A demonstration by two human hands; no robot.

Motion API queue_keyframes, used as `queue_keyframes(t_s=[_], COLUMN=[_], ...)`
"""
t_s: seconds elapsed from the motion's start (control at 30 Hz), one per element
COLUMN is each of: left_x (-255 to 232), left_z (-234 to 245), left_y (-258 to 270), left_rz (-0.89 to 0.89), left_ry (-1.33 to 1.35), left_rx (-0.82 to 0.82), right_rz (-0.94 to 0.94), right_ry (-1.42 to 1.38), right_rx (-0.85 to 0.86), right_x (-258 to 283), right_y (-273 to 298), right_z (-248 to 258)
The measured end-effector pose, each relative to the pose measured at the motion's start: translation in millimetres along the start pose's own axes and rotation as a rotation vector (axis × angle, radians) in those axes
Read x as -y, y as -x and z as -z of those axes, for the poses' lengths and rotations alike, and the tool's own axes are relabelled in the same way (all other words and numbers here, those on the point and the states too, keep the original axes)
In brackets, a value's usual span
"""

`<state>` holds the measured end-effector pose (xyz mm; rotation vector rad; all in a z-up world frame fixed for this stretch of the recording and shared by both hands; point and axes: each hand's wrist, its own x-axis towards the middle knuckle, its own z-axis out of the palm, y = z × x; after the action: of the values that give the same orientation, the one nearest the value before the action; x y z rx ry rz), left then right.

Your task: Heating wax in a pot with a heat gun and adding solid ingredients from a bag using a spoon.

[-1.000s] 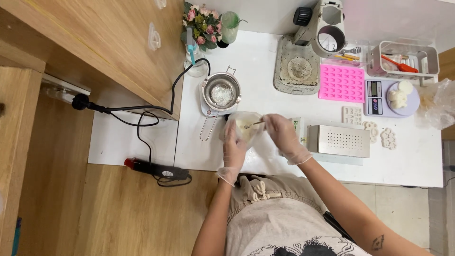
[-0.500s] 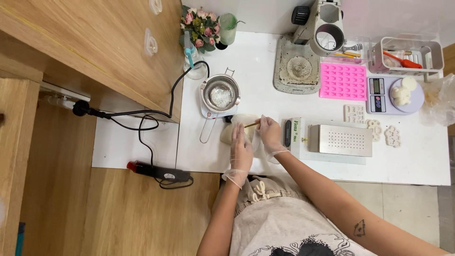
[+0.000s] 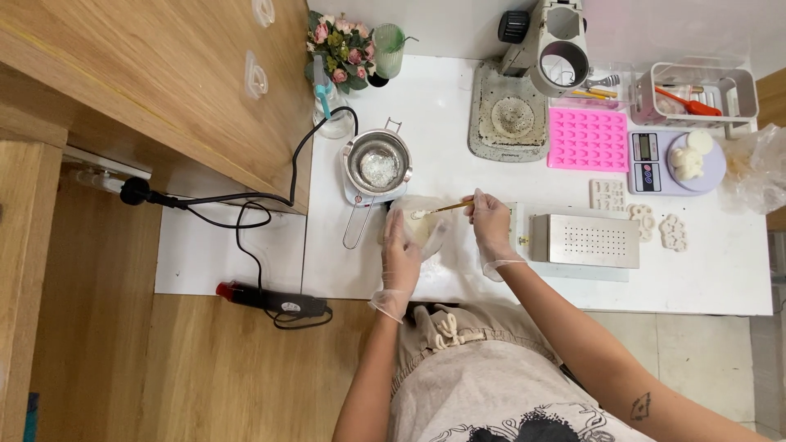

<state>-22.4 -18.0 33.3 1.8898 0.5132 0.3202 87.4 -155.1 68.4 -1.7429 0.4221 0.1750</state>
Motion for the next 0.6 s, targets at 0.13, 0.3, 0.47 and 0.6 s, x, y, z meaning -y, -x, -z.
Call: queue_keyframes(t_s=[0.13, 0.3, 0.47, 0.6], left_x=[7, 8, 23, 24], left_z=[2, 2, -2, 1], left_y=[-11, -18, -24, -29], left_rz=[-0.001, 0.025, 0.086, 0.138], left_ry=[-0.005, 0.031, 0.039, 0.055], left_rx=[-0.012, -0.003, 0.016, 0.023], right_rz=[0.028, 0.049, 0.069, 0.094], right_ry=[0.014, 0.020, 0.040, 0.048], right_rx=[0.003, 0.040, 0.069, 0.065], right_x=[11, 24, 27, 39], right_y=[3, 7, 5, 0], right_z=[3, 3, 5, 1])
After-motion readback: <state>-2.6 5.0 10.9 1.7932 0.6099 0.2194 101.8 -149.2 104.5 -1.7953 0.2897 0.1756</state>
